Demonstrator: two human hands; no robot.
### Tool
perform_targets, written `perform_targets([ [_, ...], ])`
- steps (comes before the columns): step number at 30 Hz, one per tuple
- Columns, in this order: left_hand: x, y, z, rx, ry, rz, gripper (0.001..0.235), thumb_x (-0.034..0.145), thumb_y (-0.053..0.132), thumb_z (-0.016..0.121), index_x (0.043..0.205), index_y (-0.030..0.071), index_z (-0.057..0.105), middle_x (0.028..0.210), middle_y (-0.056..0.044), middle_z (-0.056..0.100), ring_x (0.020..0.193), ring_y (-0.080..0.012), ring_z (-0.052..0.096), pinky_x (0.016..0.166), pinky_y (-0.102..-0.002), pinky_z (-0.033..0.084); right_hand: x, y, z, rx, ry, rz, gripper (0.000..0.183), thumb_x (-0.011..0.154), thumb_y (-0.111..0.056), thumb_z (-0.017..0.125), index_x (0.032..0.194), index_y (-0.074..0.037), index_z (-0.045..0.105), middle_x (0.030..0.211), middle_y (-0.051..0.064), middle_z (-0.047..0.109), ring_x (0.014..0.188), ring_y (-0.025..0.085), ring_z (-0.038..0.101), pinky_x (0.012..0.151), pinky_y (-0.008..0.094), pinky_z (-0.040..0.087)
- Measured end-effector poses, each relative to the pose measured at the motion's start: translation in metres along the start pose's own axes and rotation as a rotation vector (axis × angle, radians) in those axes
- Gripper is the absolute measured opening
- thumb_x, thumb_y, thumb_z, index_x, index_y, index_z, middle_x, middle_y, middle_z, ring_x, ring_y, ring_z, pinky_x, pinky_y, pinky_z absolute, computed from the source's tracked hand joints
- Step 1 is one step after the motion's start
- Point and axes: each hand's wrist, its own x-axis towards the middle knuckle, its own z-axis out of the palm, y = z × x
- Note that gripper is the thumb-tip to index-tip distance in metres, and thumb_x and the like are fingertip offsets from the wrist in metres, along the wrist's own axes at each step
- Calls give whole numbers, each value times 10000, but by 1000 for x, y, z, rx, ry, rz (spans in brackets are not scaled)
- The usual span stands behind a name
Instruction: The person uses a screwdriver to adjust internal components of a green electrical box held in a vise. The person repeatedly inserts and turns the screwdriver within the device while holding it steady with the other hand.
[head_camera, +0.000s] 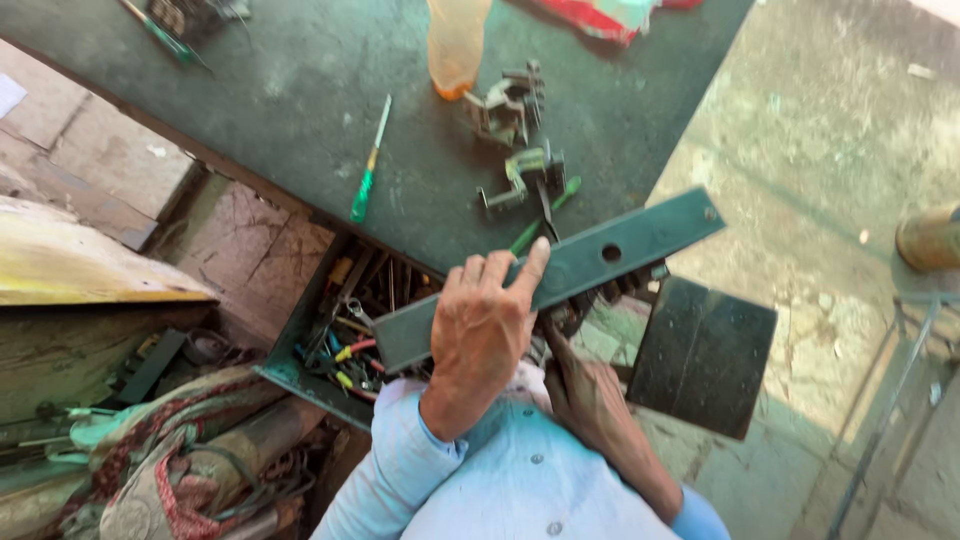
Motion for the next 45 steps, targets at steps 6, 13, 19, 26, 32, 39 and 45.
perform_targets([
  [6,1,0,0,-3,51,16,677,724,151,799,1383,143,646,1053,-77,629,968,-269,614,852,-406,503,3,1,-1,-26,3,-2,659,849,-98,548,1498,-45,449,709,256,671,645,425,673,642,513,511],
  [13,-3,1,4,-35,11,-8,675,738,168,815,1392,144,649,1032,-72,631,935,-267,610,832,-406,496,-5,-1,0,-42,16,-39,633,863,-107,576,1477,-18,449,697,253,656,619,424,655,611,524,491],
  [19,-3,1,5,-2,21,7,663,757,179,820,1398,157,653,988,-71,616,933,-265,608,837,-403,495,-5,-2,1,-53,-11,7,541,908,-127,563,1440,-53,496,696,236,661,619,415,656,618,519,492],
  [26,0,1,1,-9,36,2,666,737,157,814,1385,155,658,1031,-66,631,950,-258,615,848,-400,501,2,0,0,-11,25,-53,617,869,-108,565,1475,-46,466,686,249,650,591,409,654,589,505,496],
  [32,4,0,2,-25,9,-14,670,733,150,817,1384,152,659,990,-68,626,943,-268,618,835,-402,499,6,9,2,-67,7,-43,699,859,-111,572,1529,-18,398,689,278,636,585,423,645,593,522,479],
  [39,-3,5,1,-39,16,-5,675,723,158,818,1378,142,658,999,-73,629,938,-276,616,847,-407,502,-8,6,2,-74,9,-44,636,867,-115,571,1483,-17,448,692,267,650,609,428,650,614,523,487],
  [45,-5,4,0,-35,18,4,673,739,157,824,1388,133,648,1032,-79,636,952,-272,620,848,-406,503,-2,-4,0,-89,14,-23,578,923,-141,560,1485,-42,465,692,261,649,627,430,639,627,524,485],
])
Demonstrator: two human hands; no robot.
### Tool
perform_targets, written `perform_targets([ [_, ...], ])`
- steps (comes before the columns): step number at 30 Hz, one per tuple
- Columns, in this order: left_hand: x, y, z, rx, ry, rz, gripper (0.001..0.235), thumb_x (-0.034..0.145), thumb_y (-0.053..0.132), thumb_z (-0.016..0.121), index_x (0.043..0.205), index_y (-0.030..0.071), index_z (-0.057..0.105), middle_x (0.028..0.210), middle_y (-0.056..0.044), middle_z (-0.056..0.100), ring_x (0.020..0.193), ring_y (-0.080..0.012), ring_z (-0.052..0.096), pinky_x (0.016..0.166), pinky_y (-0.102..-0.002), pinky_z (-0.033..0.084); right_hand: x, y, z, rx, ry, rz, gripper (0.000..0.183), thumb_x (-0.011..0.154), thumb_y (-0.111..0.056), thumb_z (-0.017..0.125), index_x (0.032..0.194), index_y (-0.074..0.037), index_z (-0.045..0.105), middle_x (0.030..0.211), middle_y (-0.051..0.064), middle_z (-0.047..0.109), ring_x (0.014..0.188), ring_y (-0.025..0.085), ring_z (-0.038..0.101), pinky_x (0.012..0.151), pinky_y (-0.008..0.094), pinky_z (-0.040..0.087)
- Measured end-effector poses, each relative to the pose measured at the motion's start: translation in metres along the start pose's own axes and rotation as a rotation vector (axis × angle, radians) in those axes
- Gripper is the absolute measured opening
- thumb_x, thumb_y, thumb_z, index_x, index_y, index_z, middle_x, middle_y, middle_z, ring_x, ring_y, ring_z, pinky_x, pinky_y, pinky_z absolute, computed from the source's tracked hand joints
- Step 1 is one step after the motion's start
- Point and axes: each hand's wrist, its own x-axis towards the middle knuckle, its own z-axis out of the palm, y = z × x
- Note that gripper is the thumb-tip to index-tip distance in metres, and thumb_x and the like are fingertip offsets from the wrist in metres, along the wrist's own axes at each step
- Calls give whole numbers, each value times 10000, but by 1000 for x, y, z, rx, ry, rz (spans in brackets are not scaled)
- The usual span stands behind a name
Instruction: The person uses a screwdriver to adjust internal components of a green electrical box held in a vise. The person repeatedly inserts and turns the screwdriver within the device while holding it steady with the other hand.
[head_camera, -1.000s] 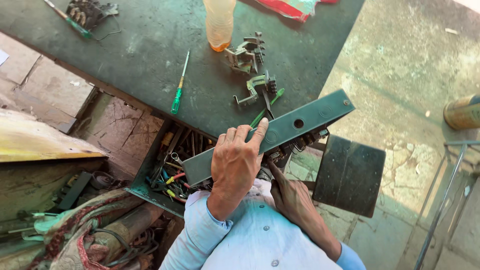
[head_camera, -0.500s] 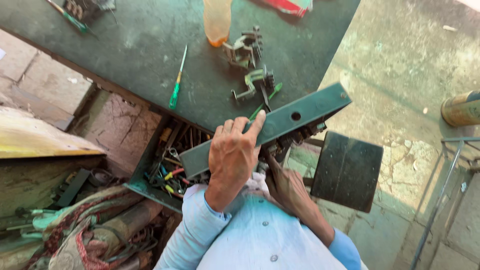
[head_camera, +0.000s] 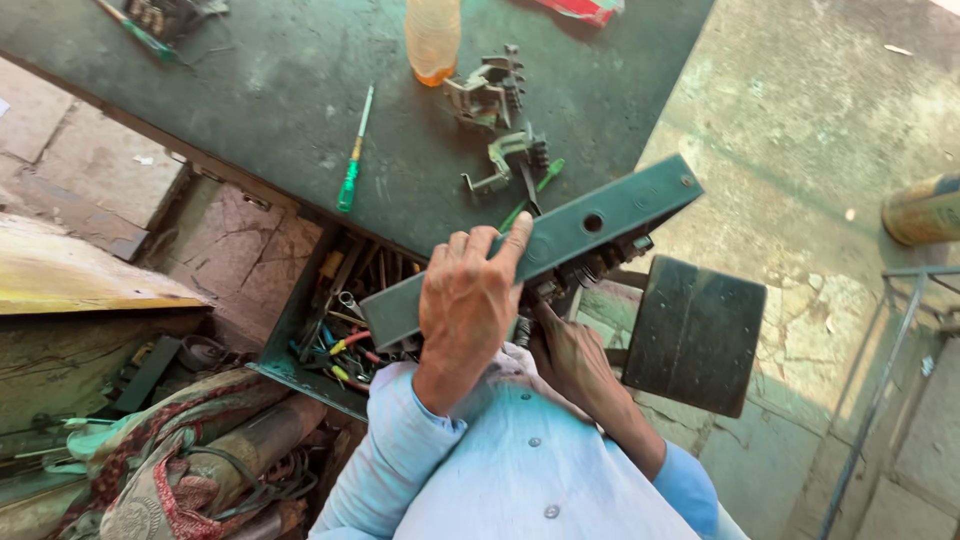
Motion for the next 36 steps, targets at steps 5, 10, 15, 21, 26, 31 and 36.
perform_targets([
  [5,7,-2,0,27,7,0,684,726,157,833,1386,155,652,1009,-71,636,948,-271,624,850,-405,504,-18,0,-24,78,-89,96,619,916,-116,553,1530,-136,480,783,241,705,658,337,680,667,468,519],
  [10,4,-4,7,32,-8,-10,692,751,190,850,1411,160,646,1010,-74,632,965,-270,626,882,-402,509,-45,24,-35,371,-30,223,545,940,-118,509,1484,-109,535,737,129,719,593,198,607,591,382,539],
  [15,5,-6,7,-7,-17,-16,707,719,182,848,1396,156,646,1026,-75,638,962,-270,631,859,-412,504,-40,37,-32,297,27,209,542,926,-104,528,1468,-80,543,713,133,660,600,193,616,596,389,518],
  [21,4,-7,9,22,10,-5,640,771,117,805,1393,170,664,1008,-69,641,954,-266,632,872,-408,508,-40,35,-29,353,55,183,532,921,-99,527,1450,-47,540,704,131,639,609,189,646,603,383,543],
  [26,2,-5,13,53,30,-5,610,784,66,777,1377,166,677,1027,-65,654,957,-266,632,866,-402,506,-40,39,-33,391,136,128,527,941,-110,512,1463,-38,519,756,77,679,619,157,668,588,375,546],
  [31,7,1,13,49,50,-44,712,655,60,806,1351,134,676,1056,-76,665,972,-276,635,888,-407,504,-29,50,-46,354,89,154,547,931,-109,522,1477,-86,539,608,158,558,535,184,547,548,390,497],
  [36,19,22,18,38,83,-137,705,654,29,811,1342,106,677,1044,-85,661,972,-289,632,870,-406,498,-6,76,-69,300,8,-46,550,927,-116,530,1475,-75,537,688,136,584,559,180,567,563,369,505],
])
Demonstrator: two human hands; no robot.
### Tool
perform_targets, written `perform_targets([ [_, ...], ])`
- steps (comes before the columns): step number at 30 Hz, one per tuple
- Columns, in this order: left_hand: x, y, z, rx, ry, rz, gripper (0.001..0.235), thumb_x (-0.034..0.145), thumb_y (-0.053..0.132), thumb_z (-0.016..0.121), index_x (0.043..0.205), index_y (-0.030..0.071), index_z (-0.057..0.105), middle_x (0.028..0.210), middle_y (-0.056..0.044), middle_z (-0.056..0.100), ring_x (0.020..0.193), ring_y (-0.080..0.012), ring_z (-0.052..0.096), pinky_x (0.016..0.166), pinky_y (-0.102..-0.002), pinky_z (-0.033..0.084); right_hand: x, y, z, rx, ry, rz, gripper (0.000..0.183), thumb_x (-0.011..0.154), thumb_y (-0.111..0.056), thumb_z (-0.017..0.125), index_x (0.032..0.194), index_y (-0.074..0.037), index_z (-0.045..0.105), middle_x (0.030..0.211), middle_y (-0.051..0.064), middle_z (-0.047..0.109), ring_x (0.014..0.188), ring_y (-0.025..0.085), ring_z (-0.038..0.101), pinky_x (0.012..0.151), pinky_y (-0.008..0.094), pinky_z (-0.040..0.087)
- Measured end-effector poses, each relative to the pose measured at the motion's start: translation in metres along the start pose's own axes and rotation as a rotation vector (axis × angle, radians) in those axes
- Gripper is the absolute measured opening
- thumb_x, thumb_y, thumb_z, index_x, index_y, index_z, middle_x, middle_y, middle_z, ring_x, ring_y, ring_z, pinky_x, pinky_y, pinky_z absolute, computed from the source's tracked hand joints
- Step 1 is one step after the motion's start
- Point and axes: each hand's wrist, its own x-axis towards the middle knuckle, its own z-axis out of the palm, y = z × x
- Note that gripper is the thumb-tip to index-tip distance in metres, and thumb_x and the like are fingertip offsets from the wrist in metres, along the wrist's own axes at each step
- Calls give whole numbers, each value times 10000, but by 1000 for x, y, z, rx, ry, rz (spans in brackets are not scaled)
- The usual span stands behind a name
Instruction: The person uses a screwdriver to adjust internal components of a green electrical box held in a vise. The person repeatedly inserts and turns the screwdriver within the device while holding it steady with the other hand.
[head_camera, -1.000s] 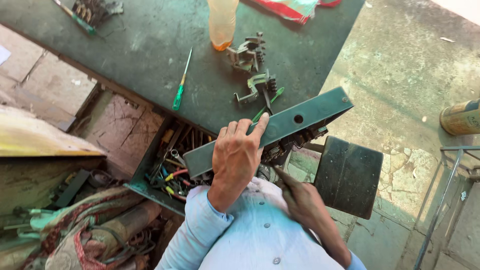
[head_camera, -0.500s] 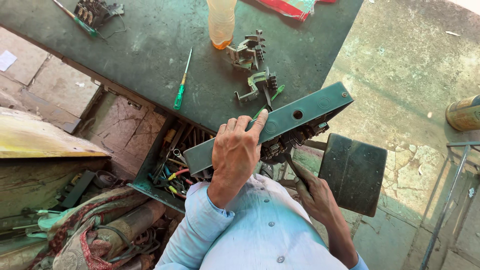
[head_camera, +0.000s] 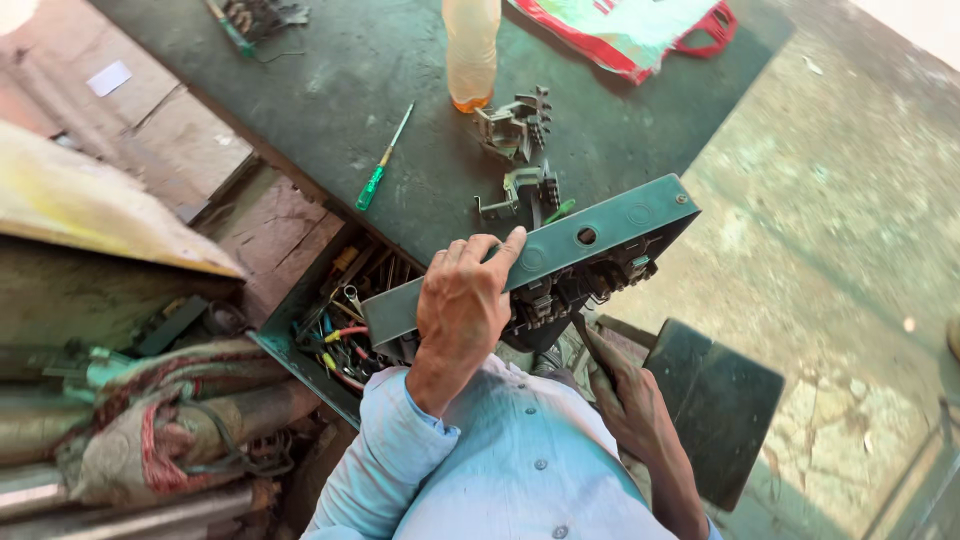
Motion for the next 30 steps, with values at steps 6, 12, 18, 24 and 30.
perform_targets([
  [6,19,26,25,-11,91,-78,669,670,16,803,1323,106,686,1052,-79,670,993,-292,640,886,-412,503,19,23,-35,-37,-138,32,528,940,-135,529,1467,-98,536,698,137,638,560,183,604,572,369,514],
  [12,32,28,40,-38,140,-108,661,662,41,814,1308,109,688,1048,-80,670,1002,-296,646,893,-415,509,35,22,-42,-27,-218,-99,495,945,-127,529,1436,-78,568,716,149,629,563,200,599,569,379,514],
  [18,30,17,33,-15,105,-20,644,737,119,827,1354,101,642,1043,-109,663,983,-307,651,910,-429,512,47,1,-29,-85,-321,-379,544,908,-100,568,1451,-62,556,685,198,615,576,250,606,586,394,493],
  [24,8,-6,13,-33,26,51,635,796,110,781,1412,132,627,1103,-135,670,953,-327,654,884,-431,526,42,-16,-12,-117,-409,-269,570,893,-100,562,1461,-58,538,626,210,581,455,263,551,506,424,468],
  [30,2,-11,-2,-73,-44,26,565,857,209,775,1404,144,650,1125,-166,661,949,-326,650,866,-432,518,38,-18,18,-241,-257,-281,531,931,-125,551,1454,-37,538,567,209,577,444,296,540,526,434,464],
])
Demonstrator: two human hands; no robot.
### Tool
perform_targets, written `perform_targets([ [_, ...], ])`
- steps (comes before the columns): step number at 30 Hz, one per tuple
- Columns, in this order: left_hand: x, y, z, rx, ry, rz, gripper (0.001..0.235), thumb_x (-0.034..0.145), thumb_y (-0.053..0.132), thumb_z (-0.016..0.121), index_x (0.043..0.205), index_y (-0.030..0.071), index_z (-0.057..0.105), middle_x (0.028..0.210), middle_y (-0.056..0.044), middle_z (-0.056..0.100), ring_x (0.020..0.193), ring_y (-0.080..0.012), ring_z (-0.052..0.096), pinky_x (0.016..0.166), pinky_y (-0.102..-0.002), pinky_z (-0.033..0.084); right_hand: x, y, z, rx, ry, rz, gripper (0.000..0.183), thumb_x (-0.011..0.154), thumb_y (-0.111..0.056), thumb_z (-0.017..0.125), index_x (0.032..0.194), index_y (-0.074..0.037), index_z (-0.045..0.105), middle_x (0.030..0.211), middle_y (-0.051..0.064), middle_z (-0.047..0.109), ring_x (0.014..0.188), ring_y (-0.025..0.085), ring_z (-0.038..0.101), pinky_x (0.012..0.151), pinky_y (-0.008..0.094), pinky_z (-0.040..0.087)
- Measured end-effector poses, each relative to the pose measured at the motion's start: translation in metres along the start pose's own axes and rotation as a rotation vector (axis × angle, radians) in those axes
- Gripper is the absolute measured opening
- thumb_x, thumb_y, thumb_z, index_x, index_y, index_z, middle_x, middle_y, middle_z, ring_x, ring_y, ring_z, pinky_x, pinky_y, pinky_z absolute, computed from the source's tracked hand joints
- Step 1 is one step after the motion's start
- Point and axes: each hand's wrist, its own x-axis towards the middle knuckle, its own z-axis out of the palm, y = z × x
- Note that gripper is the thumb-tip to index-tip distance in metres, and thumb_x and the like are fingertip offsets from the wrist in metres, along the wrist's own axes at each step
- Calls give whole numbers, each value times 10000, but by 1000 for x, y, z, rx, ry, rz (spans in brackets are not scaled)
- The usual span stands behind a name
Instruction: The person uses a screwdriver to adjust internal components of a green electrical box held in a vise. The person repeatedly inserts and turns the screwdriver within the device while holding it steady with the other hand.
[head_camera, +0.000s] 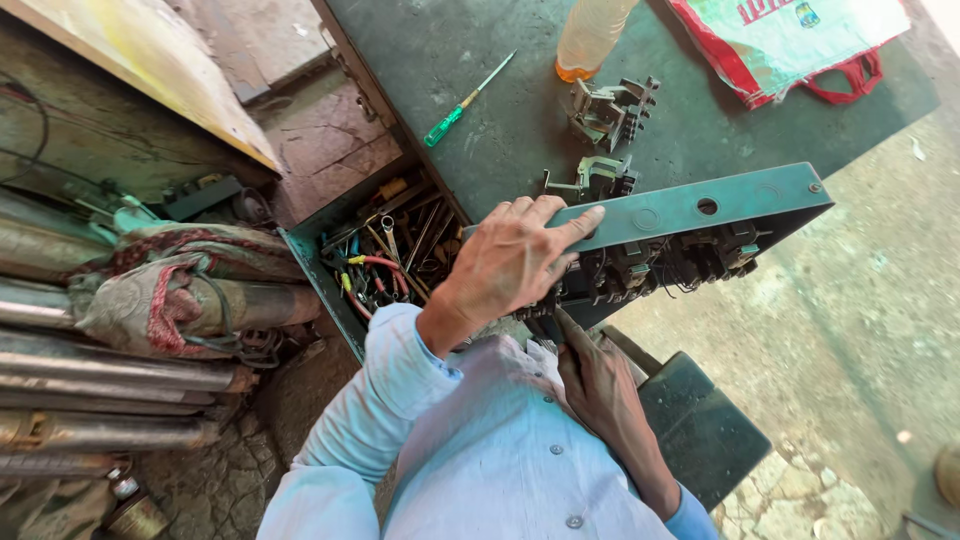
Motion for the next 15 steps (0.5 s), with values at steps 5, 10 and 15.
perform_targets([
  [5,0,5,4,4,96,44,501,875,297,758,1348,151,679,1202,-192,645,983,-328,642,876,-434,515,12,0,26,-93,54,101,462,932,-148,557,1386,-61,559,634,238,624,540,385,627,562,502,470],
  [10,-6,12,-1,-2,45,38,446,925,284,732,1345,139,688,1174,-162,642,975,-315,628,839,-436,508,-6,-3,33,14,152,34,356,917,-95,532,1264,-39,587,715,239,647,616,398,663,577,497,500],
  [15,-3,14,-3,17,86,80,443,913,279,719,1334,142,694,1184,-156,628,984,-307,619,853,-416,511,-2,-2,40,-40,117,169,328,922,-118,573,1240,-35,585,771,257,691,673,443,685,614,519,511],
])
